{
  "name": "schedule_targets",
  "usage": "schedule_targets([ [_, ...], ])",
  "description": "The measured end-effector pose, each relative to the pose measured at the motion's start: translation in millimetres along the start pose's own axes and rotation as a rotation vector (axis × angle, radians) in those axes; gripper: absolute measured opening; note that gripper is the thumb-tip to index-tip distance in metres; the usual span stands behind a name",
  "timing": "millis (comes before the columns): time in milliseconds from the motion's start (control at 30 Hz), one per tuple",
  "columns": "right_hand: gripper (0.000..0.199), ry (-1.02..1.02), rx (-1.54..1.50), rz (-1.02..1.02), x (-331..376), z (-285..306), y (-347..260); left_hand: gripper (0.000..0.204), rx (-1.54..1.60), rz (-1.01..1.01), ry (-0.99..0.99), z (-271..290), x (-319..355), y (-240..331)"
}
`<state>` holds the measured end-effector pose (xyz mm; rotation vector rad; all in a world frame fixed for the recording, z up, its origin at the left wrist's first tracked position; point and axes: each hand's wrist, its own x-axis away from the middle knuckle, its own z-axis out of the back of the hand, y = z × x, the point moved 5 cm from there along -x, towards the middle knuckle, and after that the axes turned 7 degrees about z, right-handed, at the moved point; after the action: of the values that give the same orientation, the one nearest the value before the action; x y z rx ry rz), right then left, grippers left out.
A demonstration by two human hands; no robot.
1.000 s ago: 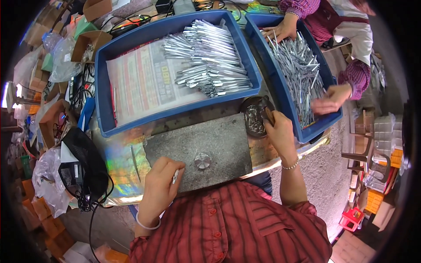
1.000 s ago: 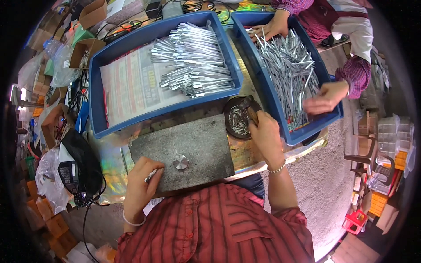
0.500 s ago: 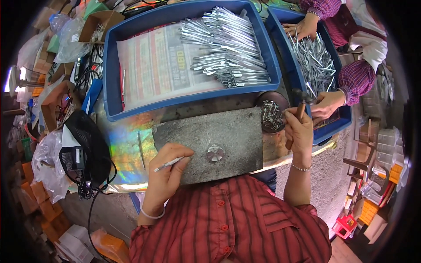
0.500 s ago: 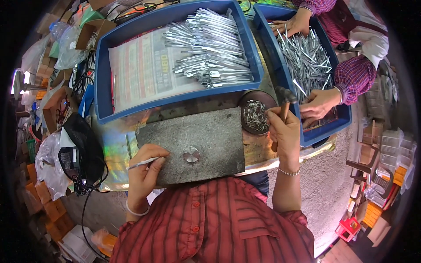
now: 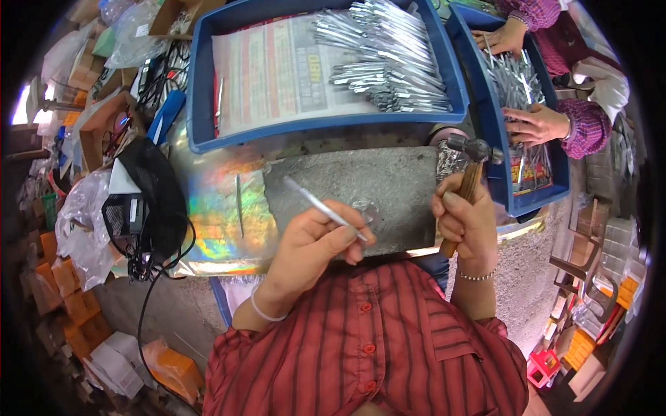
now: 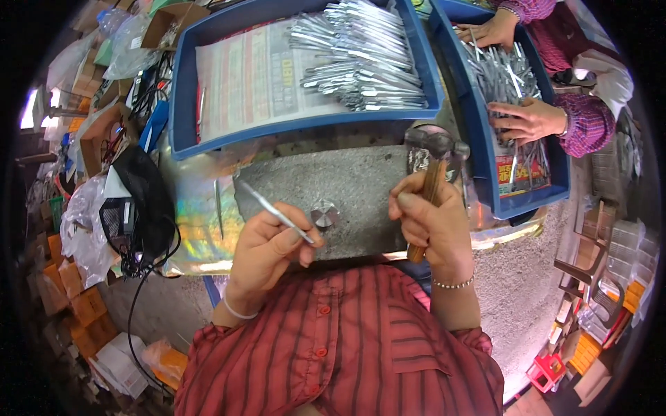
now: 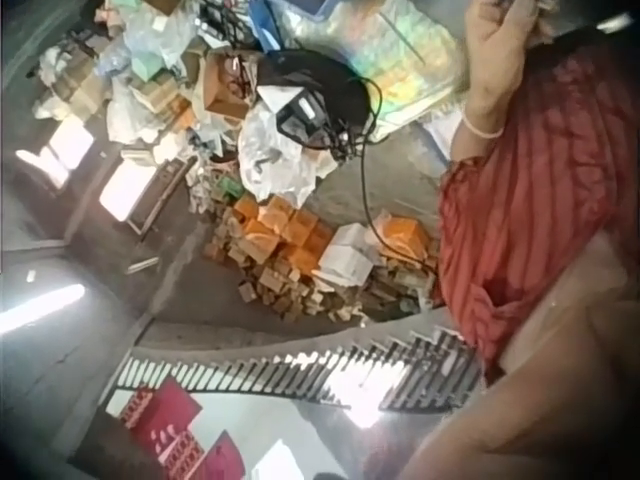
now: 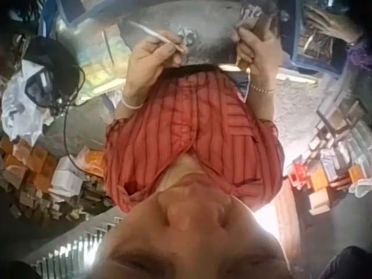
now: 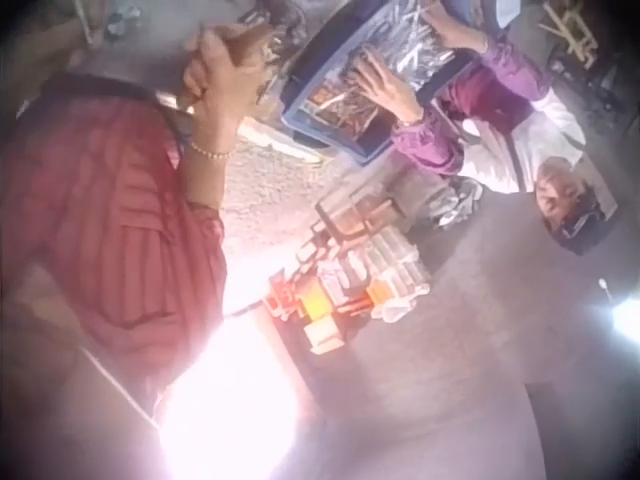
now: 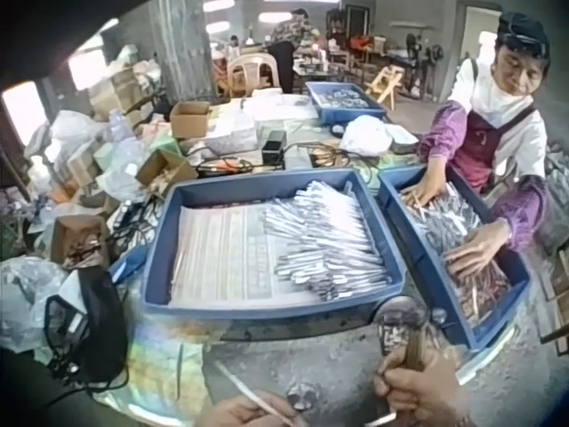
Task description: Assembling small metal components into rods using a hammer on a workbench.
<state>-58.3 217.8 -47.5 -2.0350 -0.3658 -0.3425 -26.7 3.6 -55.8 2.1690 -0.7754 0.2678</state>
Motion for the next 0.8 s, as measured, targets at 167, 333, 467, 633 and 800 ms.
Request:
schedule_targets([
  [167,0.018,-0.167,0.211,0.007,20,-47,12,0.014,0.192,0.058,-0.081,-8,-3,-9],
  [333,0.017,-0.231,0.365,0.039,30,-71,10,0.014,0.338,0.06,-0.143,-4,0,-14],
  [467,0.019,-0.225,0.369,0.031,31,-79,9,0.015,0.388,0.068,-0.15,0,4,-15],
  [633,0.023,-0.245,0.293,0.013,30,-80,16,0.015,0.393,0.071,-0.186,-1,3,-15],
  [800,0.02,-0.312,0.299,0.074,30,-76,18,0.014,0.361,0.061,-0.197,-1,2,-14],
])
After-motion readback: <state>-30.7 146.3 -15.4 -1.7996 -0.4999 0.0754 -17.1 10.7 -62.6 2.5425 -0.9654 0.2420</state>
